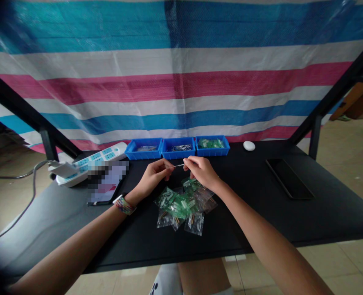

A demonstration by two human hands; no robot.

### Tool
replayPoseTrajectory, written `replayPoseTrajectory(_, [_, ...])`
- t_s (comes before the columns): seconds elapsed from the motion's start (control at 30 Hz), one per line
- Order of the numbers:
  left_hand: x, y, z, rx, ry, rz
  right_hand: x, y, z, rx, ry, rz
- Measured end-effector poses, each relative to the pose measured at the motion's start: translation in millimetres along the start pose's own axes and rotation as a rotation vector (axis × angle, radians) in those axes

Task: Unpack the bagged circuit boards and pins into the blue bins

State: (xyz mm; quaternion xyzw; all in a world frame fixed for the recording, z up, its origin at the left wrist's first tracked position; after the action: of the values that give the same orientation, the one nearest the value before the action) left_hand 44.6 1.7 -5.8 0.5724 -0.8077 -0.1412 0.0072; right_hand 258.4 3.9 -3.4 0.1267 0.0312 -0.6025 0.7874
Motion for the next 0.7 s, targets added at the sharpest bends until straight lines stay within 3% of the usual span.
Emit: replayPoseTrajectory(0.7, [-2.2,1.8,13.8,0.089,0.098,0.019,1.7,-6.0,4.4,-0.127,0.028,-0.042])
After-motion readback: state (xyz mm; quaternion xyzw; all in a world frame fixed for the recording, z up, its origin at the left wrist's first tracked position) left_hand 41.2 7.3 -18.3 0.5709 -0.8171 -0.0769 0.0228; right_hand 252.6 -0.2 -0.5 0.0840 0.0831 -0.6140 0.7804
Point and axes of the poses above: each hand's wrist, its own x-axis away from the middle knuckle, its own y-axis out of the back of the hand, z = x × y, the point moved 1 cm from there along -x, towards the middle knuckle, and after that the axes turned 9 degrees about -x, right-handed, at the moved point
